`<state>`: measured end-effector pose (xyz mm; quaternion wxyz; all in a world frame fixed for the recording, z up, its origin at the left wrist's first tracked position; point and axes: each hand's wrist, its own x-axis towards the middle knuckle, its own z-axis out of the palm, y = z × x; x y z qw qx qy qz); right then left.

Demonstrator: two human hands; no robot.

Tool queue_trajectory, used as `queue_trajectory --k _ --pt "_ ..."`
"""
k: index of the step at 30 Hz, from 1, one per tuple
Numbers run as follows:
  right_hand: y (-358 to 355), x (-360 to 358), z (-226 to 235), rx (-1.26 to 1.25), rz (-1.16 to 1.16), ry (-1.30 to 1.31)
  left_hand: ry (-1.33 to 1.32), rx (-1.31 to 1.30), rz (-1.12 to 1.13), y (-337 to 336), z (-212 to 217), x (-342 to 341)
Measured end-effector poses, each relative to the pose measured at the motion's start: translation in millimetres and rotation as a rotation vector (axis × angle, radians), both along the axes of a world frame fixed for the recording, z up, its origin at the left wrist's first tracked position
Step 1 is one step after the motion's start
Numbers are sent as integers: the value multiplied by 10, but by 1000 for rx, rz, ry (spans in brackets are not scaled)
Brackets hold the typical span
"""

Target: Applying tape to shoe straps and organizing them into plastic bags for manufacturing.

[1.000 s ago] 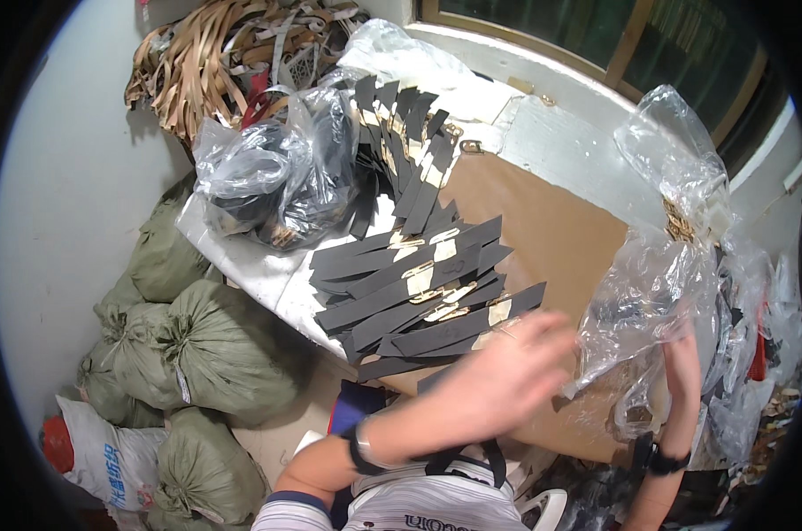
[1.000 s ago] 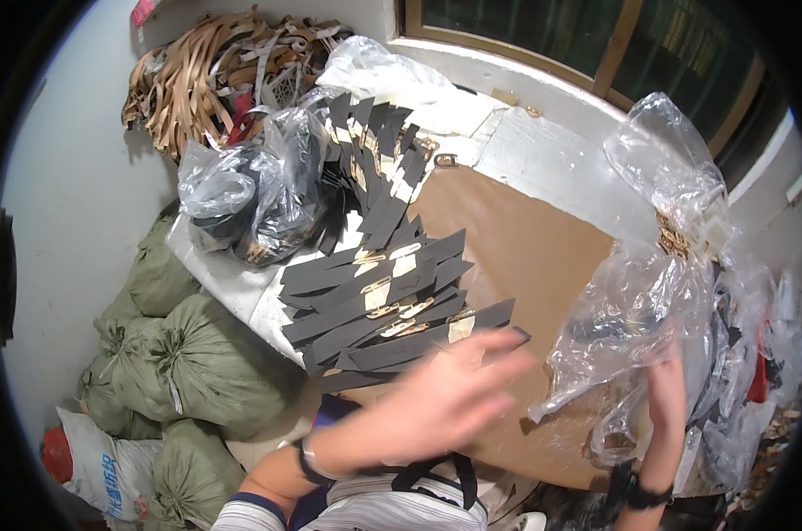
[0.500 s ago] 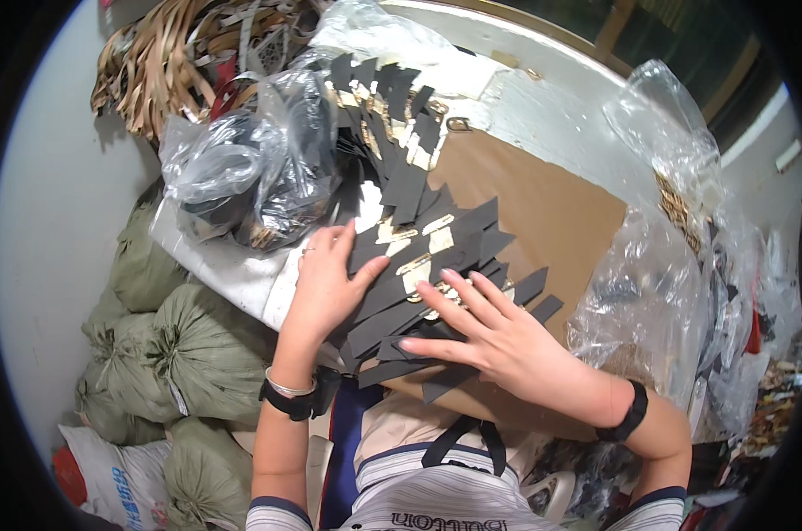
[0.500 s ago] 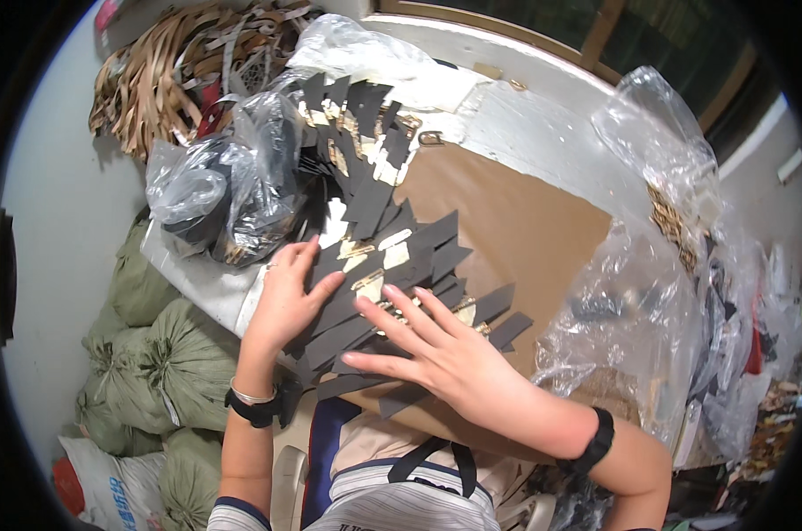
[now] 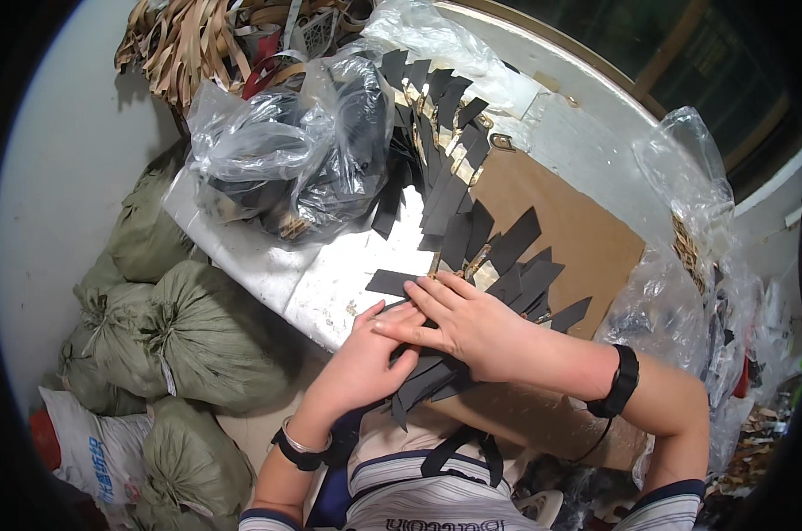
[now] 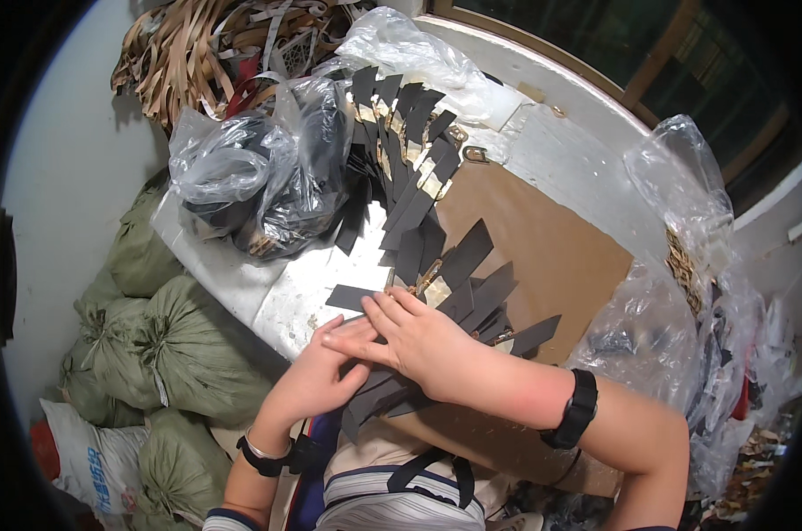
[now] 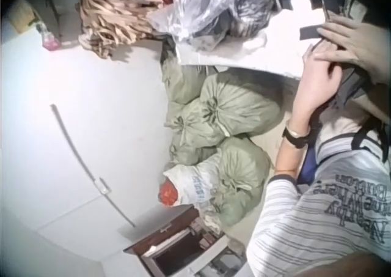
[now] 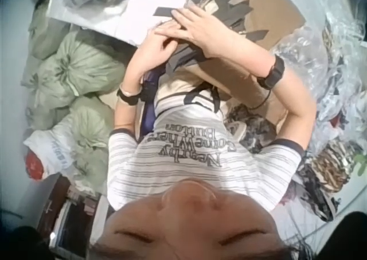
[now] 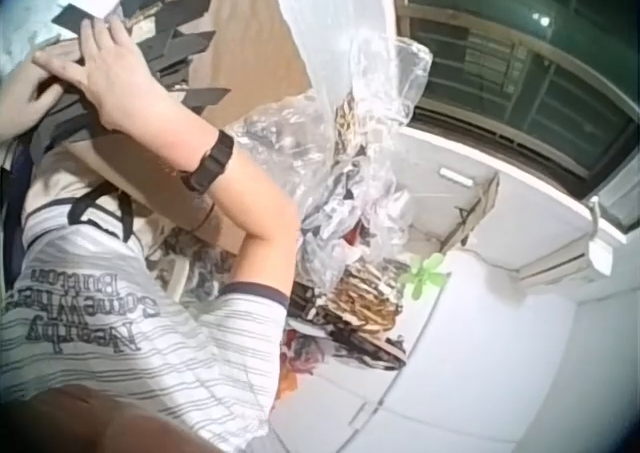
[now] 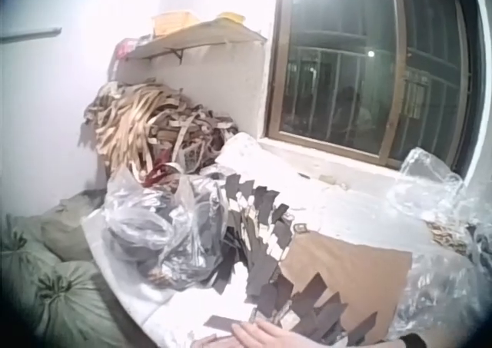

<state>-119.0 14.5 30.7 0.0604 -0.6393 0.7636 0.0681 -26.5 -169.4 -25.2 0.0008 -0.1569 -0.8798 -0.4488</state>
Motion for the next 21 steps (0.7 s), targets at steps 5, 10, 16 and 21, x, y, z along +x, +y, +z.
queue_trajectory --k 5,10,16,21 --pt "-143 -40 29 91 -99 9 91 -172 333 -220 -4 -143" --pt "-193 -41 73 233 -144 29 2 -131 233 -250 -28 -119" --pt "17 169 -37 46 -124 -76 21 -97 195 -26 172 350" --pt "55 237 -1 120 -124 -49 -17 -53 209 97 192 374"
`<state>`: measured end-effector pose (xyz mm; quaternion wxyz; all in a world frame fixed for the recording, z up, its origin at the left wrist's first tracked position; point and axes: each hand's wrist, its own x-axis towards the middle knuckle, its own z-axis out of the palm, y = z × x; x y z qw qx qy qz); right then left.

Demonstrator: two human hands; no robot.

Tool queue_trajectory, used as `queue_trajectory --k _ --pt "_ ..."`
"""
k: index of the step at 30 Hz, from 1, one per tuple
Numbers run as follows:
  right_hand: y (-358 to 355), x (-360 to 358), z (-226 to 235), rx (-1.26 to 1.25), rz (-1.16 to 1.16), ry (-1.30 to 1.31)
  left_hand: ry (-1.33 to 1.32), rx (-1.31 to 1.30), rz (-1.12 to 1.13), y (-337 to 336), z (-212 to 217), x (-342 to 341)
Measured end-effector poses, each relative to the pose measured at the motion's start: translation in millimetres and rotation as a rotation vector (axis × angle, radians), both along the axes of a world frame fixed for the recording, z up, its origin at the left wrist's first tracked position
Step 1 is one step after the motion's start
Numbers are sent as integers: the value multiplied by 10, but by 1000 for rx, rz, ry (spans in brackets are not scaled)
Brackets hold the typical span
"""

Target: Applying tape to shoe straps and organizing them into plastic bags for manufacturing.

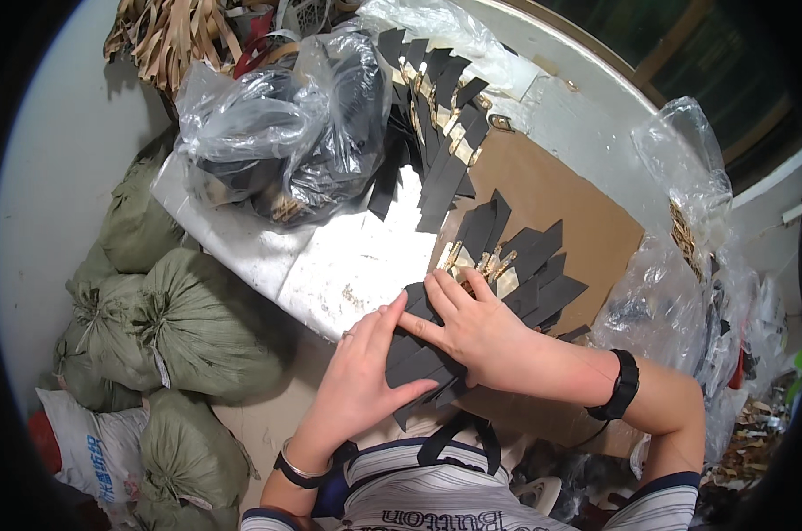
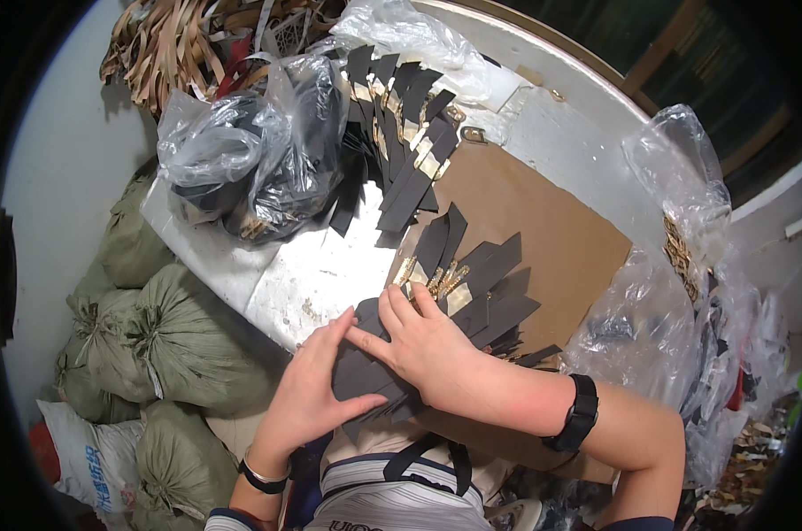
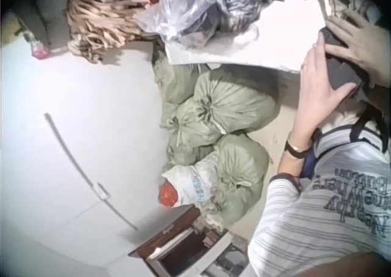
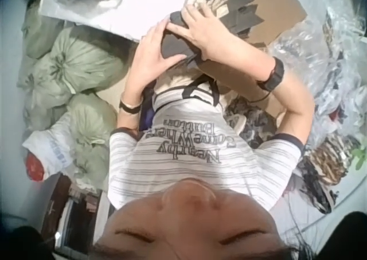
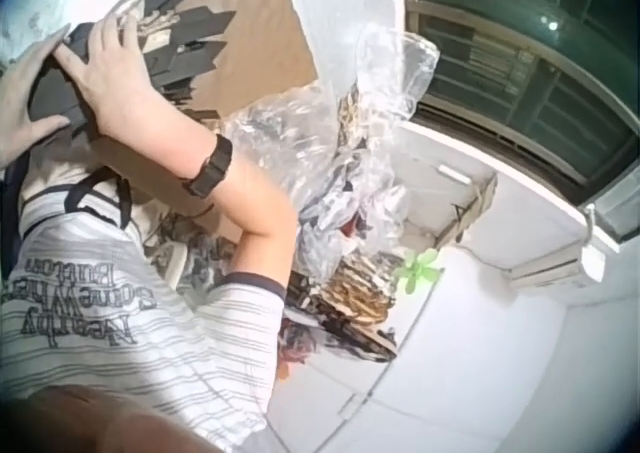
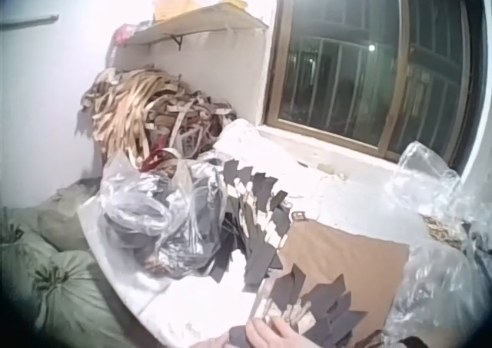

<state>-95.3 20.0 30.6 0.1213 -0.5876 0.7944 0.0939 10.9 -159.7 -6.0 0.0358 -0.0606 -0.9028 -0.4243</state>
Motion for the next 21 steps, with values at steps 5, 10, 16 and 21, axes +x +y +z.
queue_trajectory --k 5,10,16,21 --pt "35 26 -10 -203 -46 -81 -159 457 103 -234 84 5" --pt "128 187 -44 -193 51 -128 -2 364 232 -332 111 6" --pt "305 396 -189 -386 118 34 32 375 225 -229 160 0" --pt "414 226 49 -510 -31 -67 81 346 164 -128 254 -23"
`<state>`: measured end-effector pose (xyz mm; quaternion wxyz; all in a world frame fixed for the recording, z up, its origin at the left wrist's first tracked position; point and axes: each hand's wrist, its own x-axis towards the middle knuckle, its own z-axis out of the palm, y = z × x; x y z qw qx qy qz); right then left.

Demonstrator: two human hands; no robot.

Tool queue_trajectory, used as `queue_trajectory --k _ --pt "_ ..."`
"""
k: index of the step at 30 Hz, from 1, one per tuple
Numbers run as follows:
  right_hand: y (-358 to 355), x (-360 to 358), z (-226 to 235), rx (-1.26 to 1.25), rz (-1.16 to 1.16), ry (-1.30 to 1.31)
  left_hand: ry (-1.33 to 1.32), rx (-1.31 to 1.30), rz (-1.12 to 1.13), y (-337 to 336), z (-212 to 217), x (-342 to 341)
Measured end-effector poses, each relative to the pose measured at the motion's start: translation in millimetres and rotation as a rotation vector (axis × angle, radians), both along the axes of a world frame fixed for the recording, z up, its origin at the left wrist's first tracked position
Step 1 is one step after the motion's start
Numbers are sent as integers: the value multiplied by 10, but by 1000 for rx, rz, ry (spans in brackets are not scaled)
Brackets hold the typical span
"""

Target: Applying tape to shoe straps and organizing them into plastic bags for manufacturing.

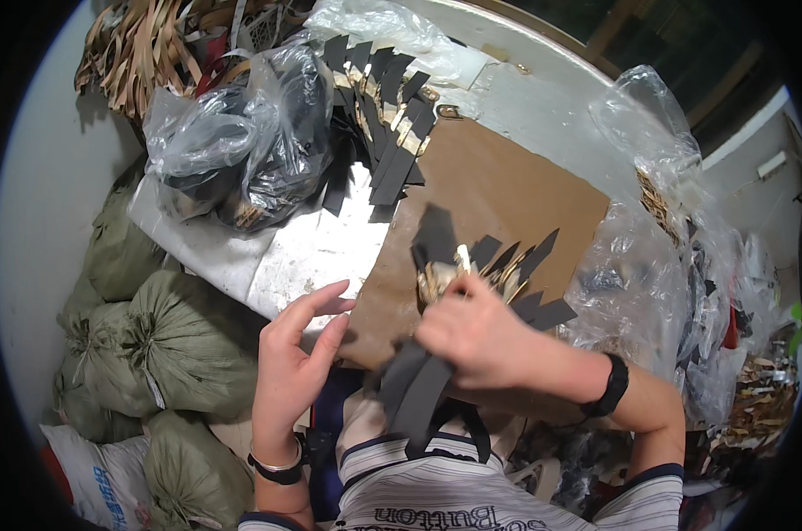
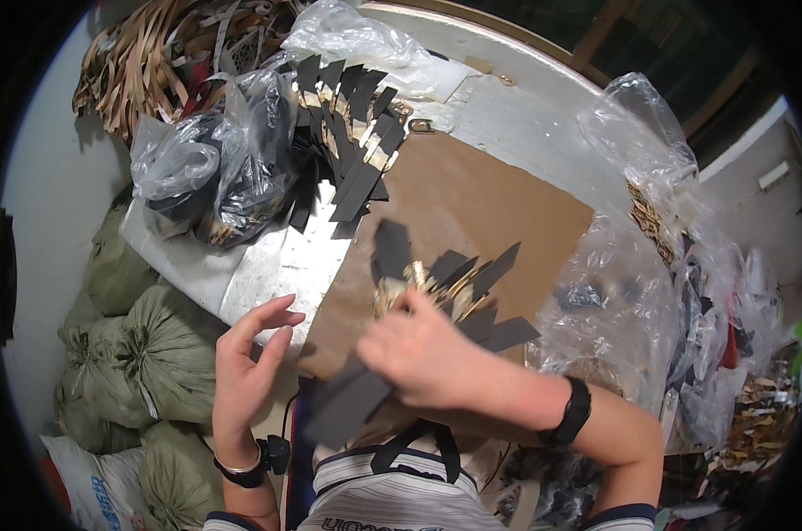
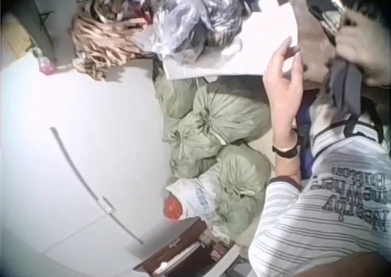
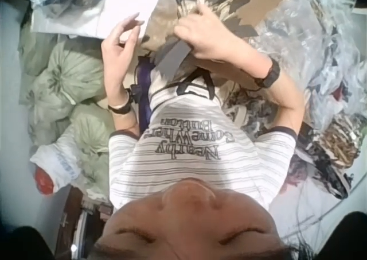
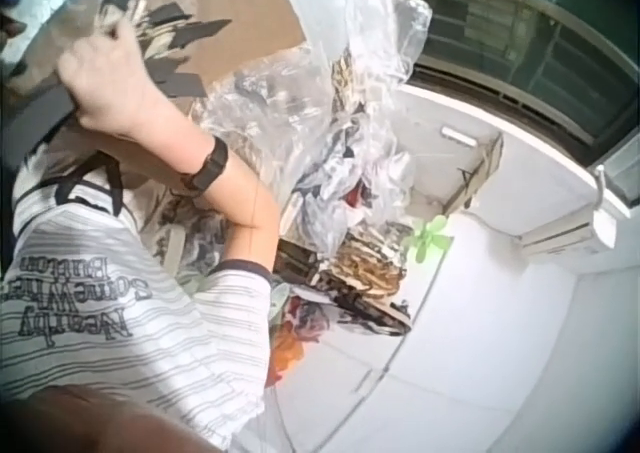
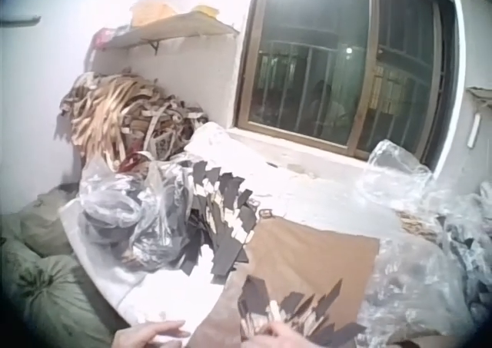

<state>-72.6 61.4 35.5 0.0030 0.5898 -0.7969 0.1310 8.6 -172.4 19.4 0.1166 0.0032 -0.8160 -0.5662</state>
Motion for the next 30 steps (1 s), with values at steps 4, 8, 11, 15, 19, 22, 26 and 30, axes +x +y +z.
queue_trajectory --k 4,8,11,15,19,22,26,30 --pt "332 -375 408 -257 -283 236 42 52 -20 92 160 -78" --pt "736 -266 1254 -796 -934 -484 61 43 -86 355 240 -164" --pt "1118 152 1660 -1282 -769 -398 111 -59 -304 729 225 -236" --pt "1849 747 1636 -1063 -793 361 257 -206 -287 1188 144 -248" --pt "2274 1457 1986 -1428 -763 -658 241 -136 -443 1731 152 -250" --pt "2569 1855 1758 -1490 -776 -609 301 -172 -414 2291 18 -110" --pt "2800 2192 1346 -1452 -712 -780 30 -733 -432 2298 -387 -344" --pt "2708 2250 426 -1720 -308 -1331 -180 -202 -603 2198 -265 -388"
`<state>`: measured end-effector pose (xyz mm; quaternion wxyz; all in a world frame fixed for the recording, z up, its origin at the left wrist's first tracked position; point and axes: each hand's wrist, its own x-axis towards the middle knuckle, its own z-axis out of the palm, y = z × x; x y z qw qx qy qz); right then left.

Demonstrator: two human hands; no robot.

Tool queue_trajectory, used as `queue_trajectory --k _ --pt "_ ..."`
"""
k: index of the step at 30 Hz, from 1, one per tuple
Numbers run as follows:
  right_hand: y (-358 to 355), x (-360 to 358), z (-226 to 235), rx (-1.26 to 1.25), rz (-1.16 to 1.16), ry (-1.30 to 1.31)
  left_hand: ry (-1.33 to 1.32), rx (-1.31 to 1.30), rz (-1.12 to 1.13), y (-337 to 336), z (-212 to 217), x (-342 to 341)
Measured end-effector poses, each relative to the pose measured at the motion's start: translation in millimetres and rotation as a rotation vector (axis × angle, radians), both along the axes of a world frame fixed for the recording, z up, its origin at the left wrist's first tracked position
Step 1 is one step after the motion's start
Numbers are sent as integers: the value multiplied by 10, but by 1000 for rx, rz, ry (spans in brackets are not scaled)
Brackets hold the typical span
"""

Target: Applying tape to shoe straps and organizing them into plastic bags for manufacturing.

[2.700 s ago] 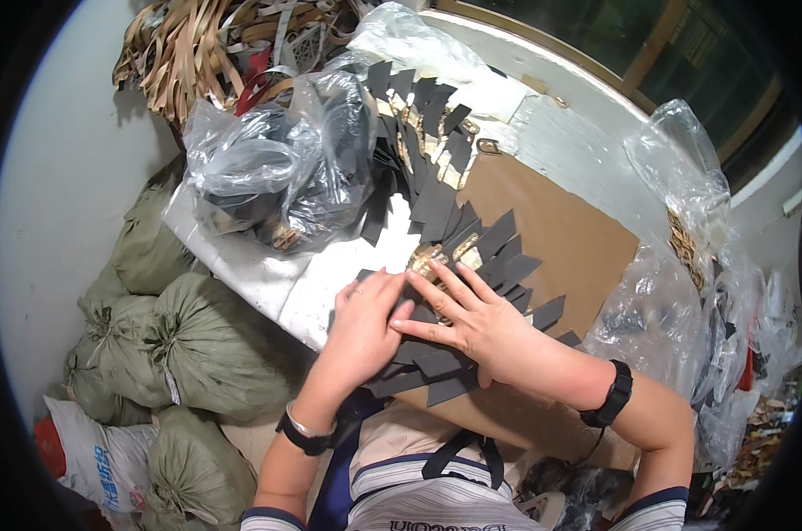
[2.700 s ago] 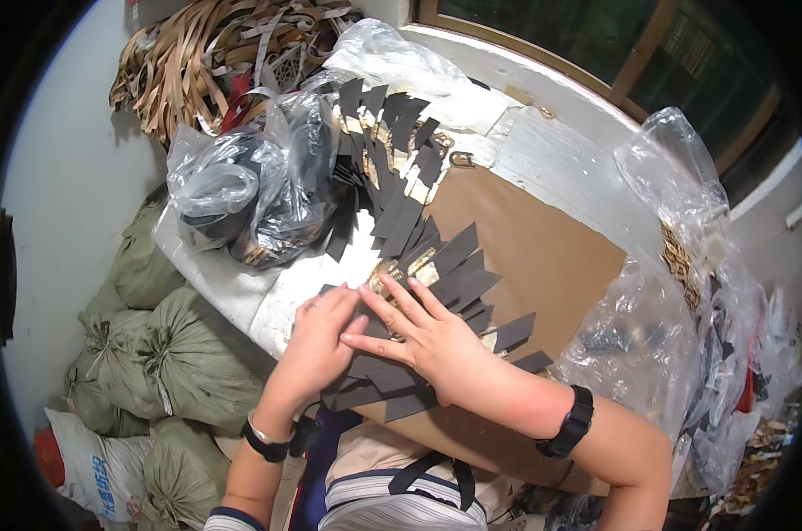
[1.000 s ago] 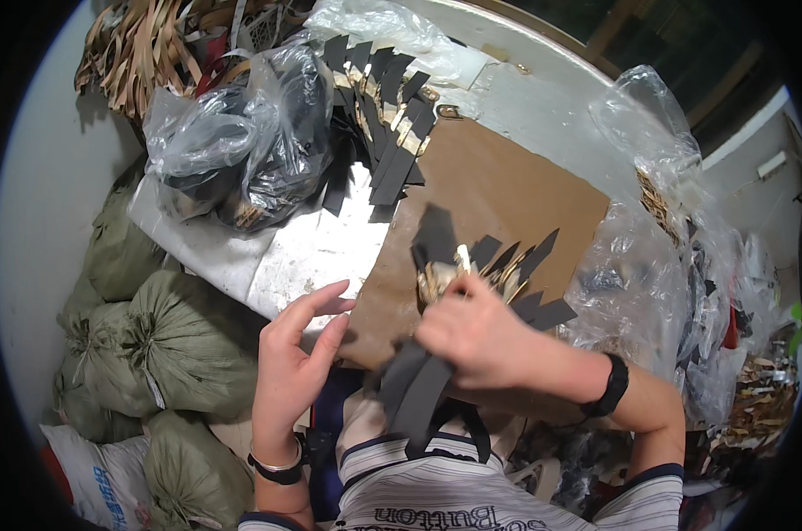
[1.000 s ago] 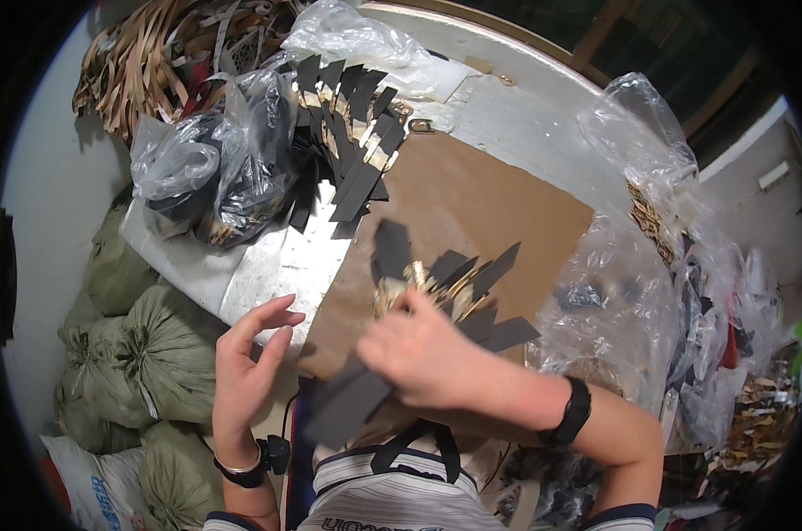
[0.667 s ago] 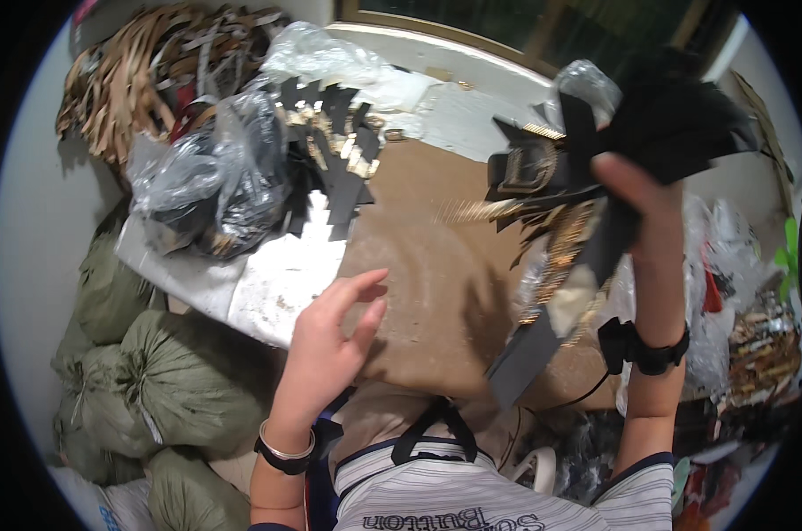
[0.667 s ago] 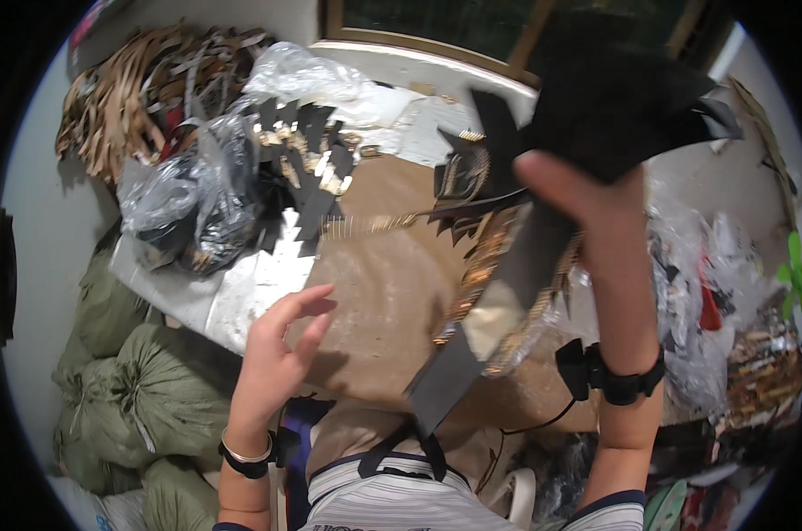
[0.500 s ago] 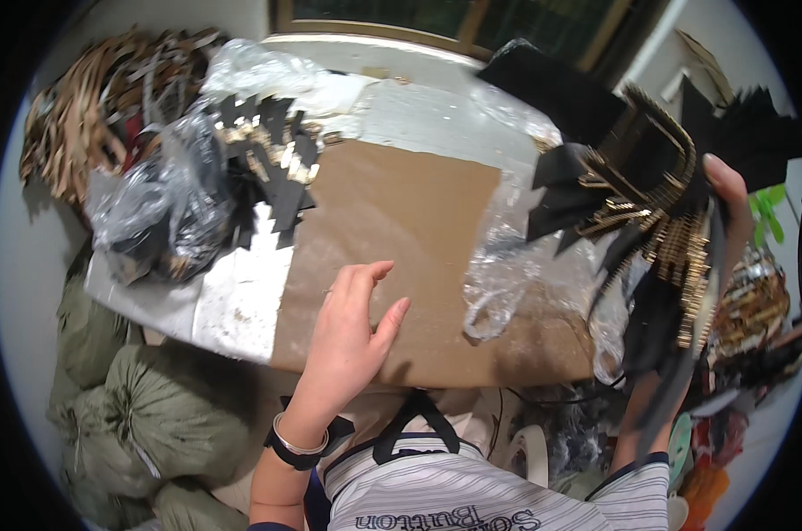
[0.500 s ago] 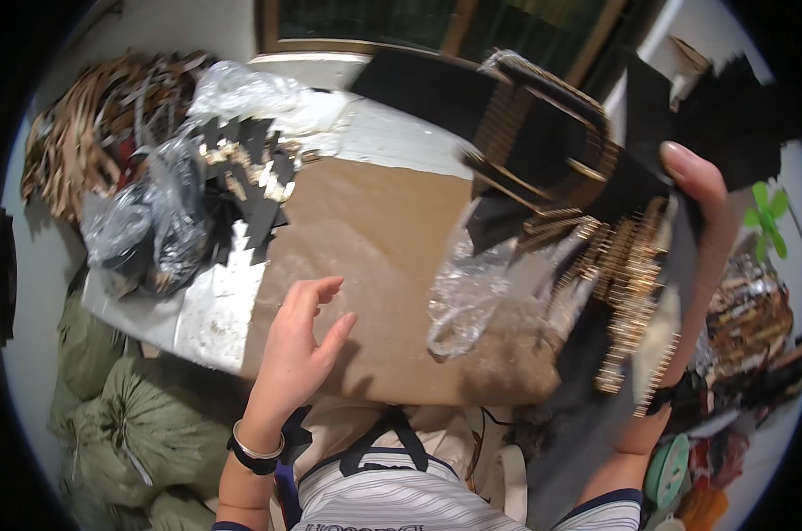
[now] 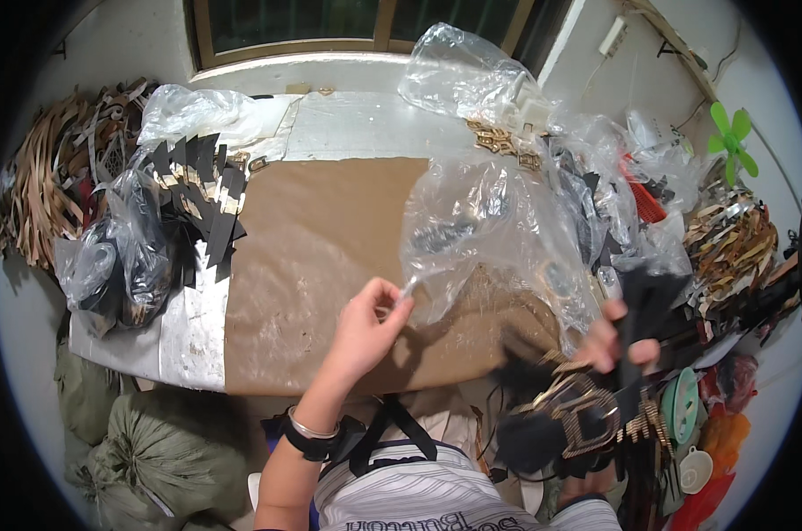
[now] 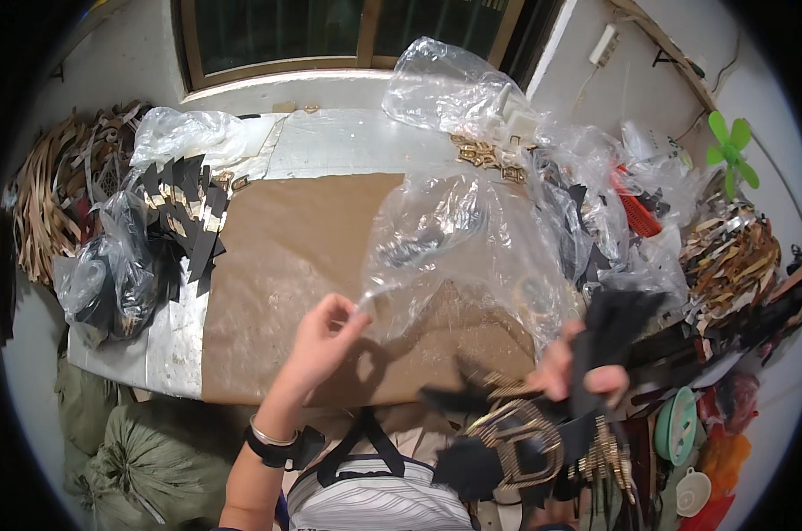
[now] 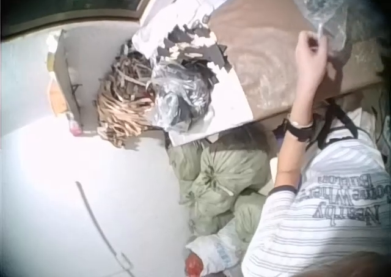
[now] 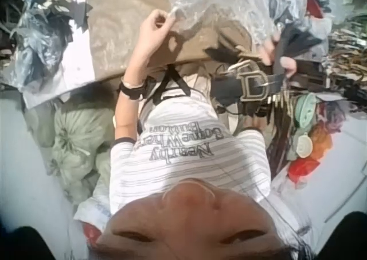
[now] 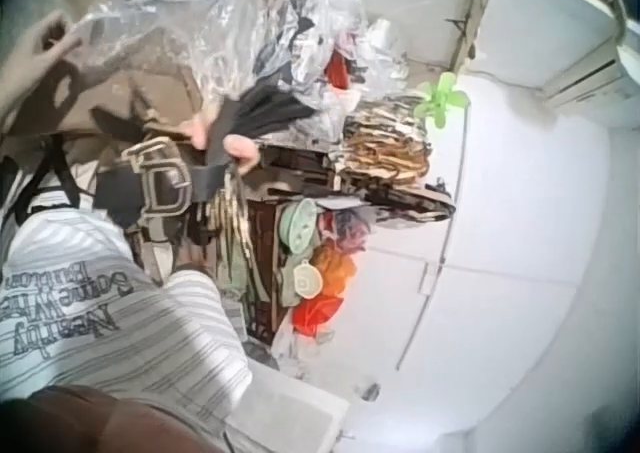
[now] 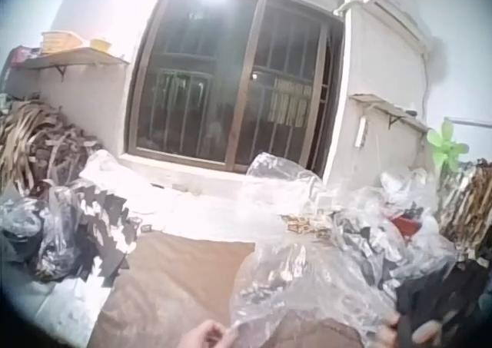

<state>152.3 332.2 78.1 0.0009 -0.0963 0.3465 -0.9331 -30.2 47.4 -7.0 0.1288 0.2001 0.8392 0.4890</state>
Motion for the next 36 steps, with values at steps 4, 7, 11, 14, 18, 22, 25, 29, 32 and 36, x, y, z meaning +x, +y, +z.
queue_trajectory --k 4,7,11,14,18,22,25,29,32,36 --pt "-523 -105 -707 -249 234 -386 -317 723 -65 9 337 74" --pt "-1038 -400 -677 -471 367 -522 -36 680 -192 36 368 107" --pt "-820 -951 -771 -275 404 -387 -47 493 -192 -241 337 122" --pt "-882 -1204 -533 -649 478 -318 -266 637 -153 -550 118 129" --pt "-453 -1531 -142 -440 200 -324 -347 785 -207 -498 227 197" --pt "-176 -2008 18 -243 -14 -334 -422 750 -95 -565 391 167" --pt "165 -1964 166 -70 -214 -325 -414 515 -48 -575 560 85" --pt "297 -2050 321 151 -473 -295 -613 629 -134 -633 619 92" --pt "378 -2334 514 318 -657 -265 -575 903 -280 -631 607 154" --pt "316 -2282 572 498 -831 -222 -442 1051 -357 -624 601 202"
